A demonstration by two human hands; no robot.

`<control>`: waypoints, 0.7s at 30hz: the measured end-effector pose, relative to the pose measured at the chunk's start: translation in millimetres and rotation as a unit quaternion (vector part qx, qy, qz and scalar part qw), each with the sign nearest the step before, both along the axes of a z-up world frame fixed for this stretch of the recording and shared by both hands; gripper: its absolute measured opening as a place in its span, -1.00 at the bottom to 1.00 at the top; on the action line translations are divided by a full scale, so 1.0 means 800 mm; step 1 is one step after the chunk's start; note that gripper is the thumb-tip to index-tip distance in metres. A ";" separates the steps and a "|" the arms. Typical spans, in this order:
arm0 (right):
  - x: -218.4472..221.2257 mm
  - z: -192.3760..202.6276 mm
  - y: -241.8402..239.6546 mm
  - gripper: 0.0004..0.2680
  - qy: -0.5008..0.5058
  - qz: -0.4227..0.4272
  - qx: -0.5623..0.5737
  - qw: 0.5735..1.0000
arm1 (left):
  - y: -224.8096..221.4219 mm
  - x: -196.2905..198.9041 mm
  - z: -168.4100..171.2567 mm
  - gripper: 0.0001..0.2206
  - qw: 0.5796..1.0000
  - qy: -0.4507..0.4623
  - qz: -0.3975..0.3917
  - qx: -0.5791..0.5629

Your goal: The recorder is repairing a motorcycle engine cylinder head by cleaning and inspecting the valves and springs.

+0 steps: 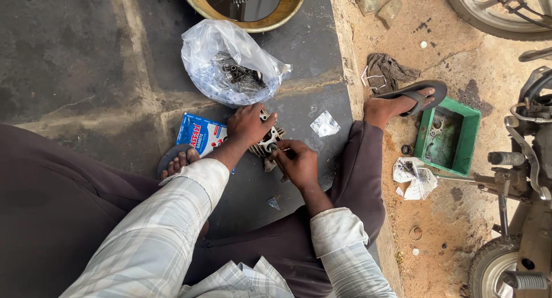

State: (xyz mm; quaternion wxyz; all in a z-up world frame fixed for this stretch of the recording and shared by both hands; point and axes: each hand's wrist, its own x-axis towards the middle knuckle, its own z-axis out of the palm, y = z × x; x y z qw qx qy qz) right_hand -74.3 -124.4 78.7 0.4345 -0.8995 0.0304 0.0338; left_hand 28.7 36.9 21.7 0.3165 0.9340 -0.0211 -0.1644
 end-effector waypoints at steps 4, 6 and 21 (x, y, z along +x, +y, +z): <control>0.000 -0.011 -0.008 -0.81 0.052 -0.065 0.010 0.996 | 0.001 0.002 0.000 -0.50 1.000 0.005 -0.004 0.005; -0.003 -0.013 -0.013 -0.89 0.003 -0.039 -0.013 0.999 | 0.001 0.002 0.002 -0.49 1.000 0.021 -0.012 0.013; -0.001 0.005 0.010 -0.88 -0.068 0.053 -0.166 0.982 | -0.002 0.003 0.011 -0.49 0.999 0.029 -0.001 0.015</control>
